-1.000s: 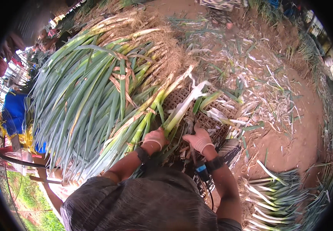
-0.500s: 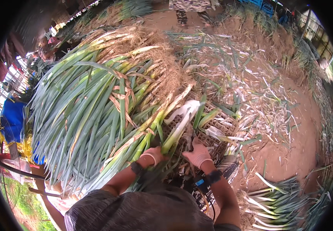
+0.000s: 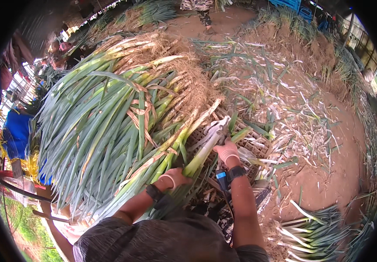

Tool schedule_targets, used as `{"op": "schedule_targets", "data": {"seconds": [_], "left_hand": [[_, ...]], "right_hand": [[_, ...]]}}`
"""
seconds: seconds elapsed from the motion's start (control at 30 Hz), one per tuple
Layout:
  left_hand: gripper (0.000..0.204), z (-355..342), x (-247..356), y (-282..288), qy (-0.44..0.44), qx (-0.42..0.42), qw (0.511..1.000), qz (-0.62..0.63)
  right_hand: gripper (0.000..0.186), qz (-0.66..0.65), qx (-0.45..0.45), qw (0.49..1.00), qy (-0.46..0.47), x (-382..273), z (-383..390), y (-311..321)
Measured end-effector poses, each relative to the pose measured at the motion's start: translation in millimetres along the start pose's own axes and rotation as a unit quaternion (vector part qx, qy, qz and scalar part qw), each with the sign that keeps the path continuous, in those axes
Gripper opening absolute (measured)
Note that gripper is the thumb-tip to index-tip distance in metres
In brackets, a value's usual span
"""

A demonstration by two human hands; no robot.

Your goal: The person processes harvested scallions by picking up a small bundle from a large pile, trimming the roots and outer leaves with shears, and placing the trimmed bundle into a separate pile on the ground.

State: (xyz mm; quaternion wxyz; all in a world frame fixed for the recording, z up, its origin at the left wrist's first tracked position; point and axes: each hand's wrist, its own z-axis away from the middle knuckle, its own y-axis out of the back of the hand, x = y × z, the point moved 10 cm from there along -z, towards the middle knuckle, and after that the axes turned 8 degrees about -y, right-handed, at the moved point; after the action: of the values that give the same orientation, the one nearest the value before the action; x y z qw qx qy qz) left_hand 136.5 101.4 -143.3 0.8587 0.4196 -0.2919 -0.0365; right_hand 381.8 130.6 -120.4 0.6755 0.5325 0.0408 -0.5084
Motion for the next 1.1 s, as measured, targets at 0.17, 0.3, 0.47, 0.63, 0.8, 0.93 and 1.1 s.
{"op": "schedule_targets", "data": {"seconds": [0.17, 0.3, 0.47, 0.63, 0.8, 0.93, 1.1], "left_hand": [[0.065, 2, 10, 15, -0.016, 0.002, 0.999, 0.032], [0.068, -8, 21, 9, -0.012, -0.080, 0.996, 0.030], [0.072, -31, 26, -3, -0.016, -0.081, 0.996, 0.022], [0.072, -32, 21, -16, -0.016, -0.079, 0.996, 0.031], [0.060, -30, 41, -21, -0.065, -0.069, 0.995, 0.012], [0.054, 0, 50, -1, -0.114, -0.040, 0.992, -0.031], [0.046, 32, 25, 23, -0.120, 0.031, 0.991, -0.043]], "right_hand": [[0.063, -0.137, -0.015, 0.990, 0.011, 31, 19, 5], [0.059, -0.046, -0.035, 0.994, 0.095, 21, 86, 6], [0.060, -0.081, 0.008, 0.993, 0.090, 42, 87, 5], [0.070, -0.060, -0.032, 0.997, 0.044, 12, 52, 18], [0.058, -0.078, -0.015, 0.997, 0.010, 52, -1, 2], [0.061, -0.028, 0.050, 0.997, 0.043, 30, 54, 13], [0.083, 0.006, -0.164, 0.962, 0.217, -17, 173, -19]]}}
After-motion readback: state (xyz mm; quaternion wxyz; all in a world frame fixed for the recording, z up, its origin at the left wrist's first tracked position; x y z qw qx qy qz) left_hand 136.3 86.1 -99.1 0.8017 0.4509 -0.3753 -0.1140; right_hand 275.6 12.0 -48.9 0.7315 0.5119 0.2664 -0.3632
